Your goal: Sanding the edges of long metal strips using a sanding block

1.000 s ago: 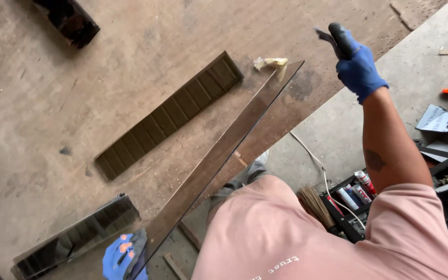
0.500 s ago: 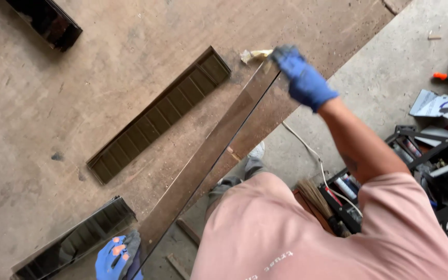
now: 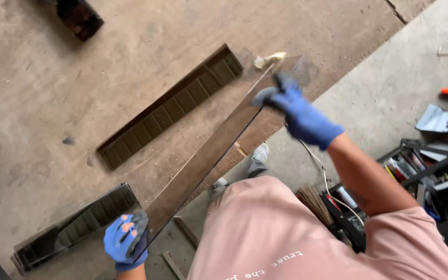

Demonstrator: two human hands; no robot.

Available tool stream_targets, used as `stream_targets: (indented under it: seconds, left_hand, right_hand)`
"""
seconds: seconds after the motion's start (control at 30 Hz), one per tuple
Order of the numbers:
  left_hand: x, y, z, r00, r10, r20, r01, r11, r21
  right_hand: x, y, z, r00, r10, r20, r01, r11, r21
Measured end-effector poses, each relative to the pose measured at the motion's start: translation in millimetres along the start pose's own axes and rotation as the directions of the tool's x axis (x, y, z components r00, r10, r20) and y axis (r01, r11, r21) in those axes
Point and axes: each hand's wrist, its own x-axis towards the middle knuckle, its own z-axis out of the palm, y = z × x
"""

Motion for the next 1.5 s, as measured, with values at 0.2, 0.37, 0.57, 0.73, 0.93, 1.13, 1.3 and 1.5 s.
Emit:
stream_targets:
  seconds: [0.2, 0.37, 0.57, 0.73, 0.93, 1.13, 1.3, 1.5]
  left_hand:
    - [36, 17, 7, 0.999, 0.025, -0.041, -0.030, 0.992, -0.123]
    - [25, -21, -1, 0.972, 0.235, 0.019, -0.231, 0.965, -0.120]
    - [46, -9, 0, 0.992, 0.120, 0.031, -0.114, 0.981, -0.155]
    - [14, -46, 18, 0.989, 0.138, -0.058, -0.143, 0.985, -0.097]
    - [3, -81, 50, 0.990, 0.075, -0.121, -0.095, 0.981, -0.168]
    - [12, -80, 50, 0.981, 0.105, -0.162, -0.126, 0.984, -0.128]
    - [12, -80, 52, 0.962, 0.104, -0.252, -0.142, 0.980, -0.140]
    - [25, -80, 45, 0.980, -0.019, -0.199, -0.037, 0.961, -0.275]
  right_hand:
    - [-19, 34, 37, 0.807, -0.516, 0.289, 0.591, 0.704, -0.393]
    - [-67, -12, 114, 0.687, -0.678, 0.260, 0.725, 0.622, -0.296]
    - [-102, -34, 157, 0.704, -0.641, 0.306, 0.709, 0.611, -0.353]
    - [-151, -83, 243, 0.661, -0.653, 0.371, 0.746, 0.517, -0.420]
    - [-160, -108, 277, 0.672, -0.640, 0.372, 0.735, 0.514, -0.443]
    - [-167, -111, 319, 0.653, -0.675, 0.342, 0.724, 0.425, -0.544]
    - [-168, -97, 348, 0.667, -0.654, 0.358, 0.717, 0.432, -0.548]
    - [-151, -112, 332, 0.793, -0.552, 0.257, 0.514, 0.382, -0.768]
